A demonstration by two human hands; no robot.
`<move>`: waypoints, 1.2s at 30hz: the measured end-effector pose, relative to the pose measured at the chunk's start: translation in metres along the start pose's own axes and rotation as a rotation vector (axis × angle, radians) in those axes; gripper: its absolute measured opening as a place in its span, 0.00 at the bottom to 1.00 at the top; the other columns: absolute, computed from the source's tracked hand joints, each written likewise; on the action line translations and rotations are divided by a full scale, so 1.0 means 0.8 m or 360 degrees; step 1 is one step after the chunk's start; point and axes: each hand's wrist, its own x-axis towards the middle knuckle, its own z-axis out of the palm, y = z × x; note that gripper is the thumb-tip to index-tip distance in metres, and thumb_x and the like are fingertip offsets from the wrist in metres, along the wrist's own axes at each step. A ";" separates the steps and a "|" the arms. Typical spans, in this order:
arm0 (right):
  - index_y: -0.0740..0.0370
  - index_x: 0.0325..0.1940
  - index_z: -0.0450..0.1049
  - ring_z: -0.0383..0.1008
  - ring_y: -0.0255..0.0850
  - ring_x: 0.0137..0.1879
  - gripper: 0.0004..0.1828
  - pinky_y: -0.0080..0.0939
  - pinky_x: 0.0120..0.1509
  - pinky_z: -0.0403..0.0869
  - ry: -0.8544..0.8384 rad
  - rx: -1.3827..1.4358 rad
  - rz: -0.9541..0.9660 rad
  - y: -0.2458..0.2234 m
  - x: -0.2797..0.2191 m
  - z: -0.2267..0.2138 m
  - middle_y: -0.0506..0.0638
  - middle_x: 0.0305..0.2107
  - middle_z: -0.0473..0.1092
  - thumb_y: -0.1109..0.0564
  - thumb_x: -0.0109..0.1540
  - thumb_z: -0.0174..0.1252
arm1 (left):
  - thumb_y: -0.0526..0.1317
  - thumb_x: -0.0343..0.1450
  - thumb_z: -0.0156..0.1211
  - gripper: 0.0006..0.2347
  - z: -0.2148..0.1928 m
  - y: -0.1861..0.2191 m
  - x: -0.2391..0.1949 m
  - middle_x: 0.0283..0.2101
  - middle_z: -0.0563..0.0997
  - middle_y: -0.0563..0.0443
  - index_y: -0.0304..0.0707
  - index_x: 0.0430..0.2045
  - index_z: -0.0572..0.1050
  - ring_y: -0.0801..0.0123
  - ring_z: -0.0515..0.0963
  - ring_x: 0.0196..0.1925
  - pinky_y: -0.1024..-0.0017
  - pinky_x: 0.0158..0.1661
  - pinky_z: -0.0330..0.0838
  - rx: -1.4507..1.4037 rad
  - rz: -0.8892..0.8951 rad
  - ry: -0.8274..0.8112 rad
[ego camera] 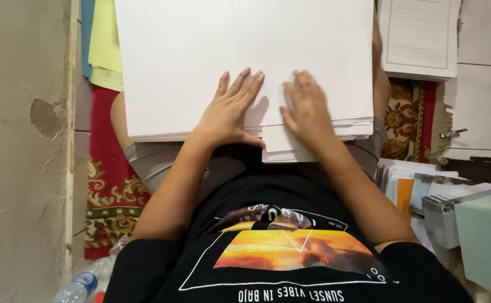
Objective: Sorting and stacking large white sheets of paper on the floor
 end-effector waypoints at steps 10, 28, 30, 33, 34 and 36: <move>0.65 0.82 0.46 0.34 0.60 0.83 0.40 0.59 0.82 0.34 -0.0405 -0.0131 0.0304 -0.009 -0.005 -0.012 0.66 0.78 0.40 0.37 0.73 0.37 | 0.73 0.65 0.58 0.46 0.002 0.002 0.002 0.78 0.55 0.48 0.49 0.75 0.53 0.52 0.47 0.80 0.39 0.72 0.36 0.0012 0.0014 0.0078; 0.61 0.82 0.44 0.35 0.57 0.83 0.43 0.61 0.82 0.36 -0.0420 -0.0167 0.0241 0.020 0.007 -0.004 0.59 0.79 0.39 0.35 0.70 0.37 | 0.53 0.70 0.64 0.14 0.027 -0.008 0.003 0.71 0.69 0.53 0.68 0.49 0.82 0.53 0.61 0.75 0.40 0.68 0.50 0.0060 0.0118 0.0492; 0.60 0.82 0.47 0.36 0.60 0.83 0.41 0.65 0.81 0.38 -0.0402 -0.0305 0.0170 0.017 0.008 -0.004 0.62 0.79 0.39 0.34 0.71 0.34 | 0.50 0.71 0.62 0.12 0.024 -0.006 0.003 0.71 0.69 0.55 0.67 0.48 0.82 0.54 0.61 0.76 0.41 0.69 0.49 0.0001 0.0099 0.0488; 0.58 0.82 0.47 0.37 0.64 0.82 0.40 0.69 0.79 0.39 -0.0376 -0.0313 0.0122 0.002 0.020 0.005 0.66 0.78 0.40 0.34 0.71 0.36 | 0.50 0.71 0.61 0.11 0.026 -0.008 0.004 0.70 0.70 0.55 0.68 0.47 0.82 0.54 0.61 0.76 0.41 0.69 0.48 0.0003 0.0093 0.0484; 0.58 0.82 0.47 0.37 0.64 0.82 0.40 0.69 0.79 0.39 -0.0377 -0.0312 0.0121 -0.001 0.023 0.007 0.66 0.78 0.40 0.34 0.71 0.36 | 0.50 0.71 0.61 0.11 0.027 -0.007 0.004 0.70 0.70 0.55 0.68 0.47 0.82 0.54 0.61 0.76 0.41 0.69 0.48 0.0003 0.0092 0.0483; 0.55 0.83 0.46 0.36 0.60 0.83 0.38 0.66 0.80 0.37 -0.0419 -0.0279 0.0069 -0.007 0.030 0.012 0.61 0.79 0.39 0.36 0.72 0.36 | 0.49 0.72 0.61 0.11 0.027 -0.006 0.003 0.70 0.71 0.54 0.65 0.48 0.82 0.54 0.62 0.75 0.43 0.69 0.49 0.0000 0.0083 0.0507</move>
